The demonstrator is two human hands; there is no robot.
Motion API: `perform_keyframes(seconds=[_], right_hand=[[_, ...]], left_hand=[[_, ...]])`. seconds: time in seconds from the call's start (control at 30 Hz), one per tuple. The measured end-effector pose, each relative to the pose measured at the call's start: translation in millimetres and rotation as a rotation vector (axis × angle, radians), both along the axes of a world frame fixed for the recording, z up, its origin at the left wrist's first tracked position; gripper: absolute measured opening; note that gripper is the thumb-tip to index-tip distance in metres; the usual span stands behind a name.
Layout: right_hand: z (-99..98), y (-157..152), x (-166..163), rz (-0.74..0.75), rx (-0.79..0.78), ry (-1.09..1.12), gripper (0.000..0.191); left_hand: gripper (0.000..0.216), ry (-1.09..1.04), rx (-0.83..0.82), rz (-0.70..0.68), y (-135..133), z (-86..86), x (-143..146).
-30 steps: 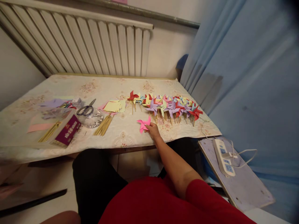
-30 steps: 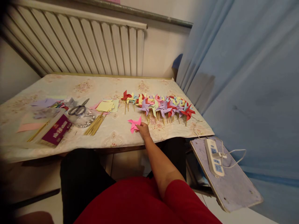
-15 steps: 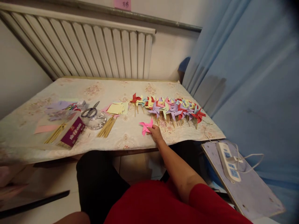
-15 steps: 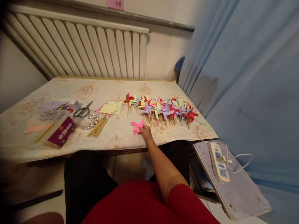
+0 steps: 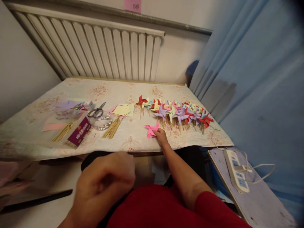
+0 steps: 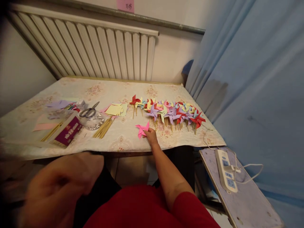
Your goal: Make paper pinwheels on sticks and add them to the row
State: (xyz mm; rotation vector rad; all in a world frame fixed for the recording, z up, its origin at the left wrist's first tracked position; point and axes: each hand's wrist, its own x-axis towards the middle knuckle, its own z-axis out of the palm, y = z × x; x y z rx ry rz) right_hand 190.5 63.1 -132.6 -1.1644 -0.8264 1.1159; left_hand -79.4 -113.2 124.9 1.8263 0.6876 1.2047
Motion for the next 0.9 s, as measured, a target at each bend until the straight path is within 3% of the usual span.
perform_keyframes(seconds=[0.07,0.17,0.27,0.43,0.57,0.67,0.73,0.9], right_hand=[[-0.4,0,0,0.007,0.002,-0.002,0.025],[0.3,0,0,0.015,0.003,-0.007,0.024],[1.8,0,-1,0.019,-0.002,-0.017,0.024],[5.0,-2,-3,0.023,-0.025,-0.055,0.025],[10.6,-3,-5,0.003,-0.052,-0.141,0.025],[22.2,0,-5,-0.043,-0.061,-0.242,0.019],[34.3,3,-6,-0.095,-0.013,-0.452,0.018],[61.3,16,-13,-0.174,0.221,-1.478,0.011]], left_hand=[[0.009,-0.035,-0.132,0.018,26,-4.8,17],[0.014,0.118,-0.353,0.069,58,-27.6,37],[0.017,0.193,-0.498,0.082,86,-66.5,49],[0.015,0.345,-0.559,0.049,125,-136.9,63],[0.008,0.394,-0.624,0.144,144,-170.6,66],[0.006,0.436,-0.632,0.178,146,-175.5,61],[0.008,0.442,-0.620,0.166,143,-170.3,55],[0.015,0.404,-0.566,0.141,130,-144.9,42]])
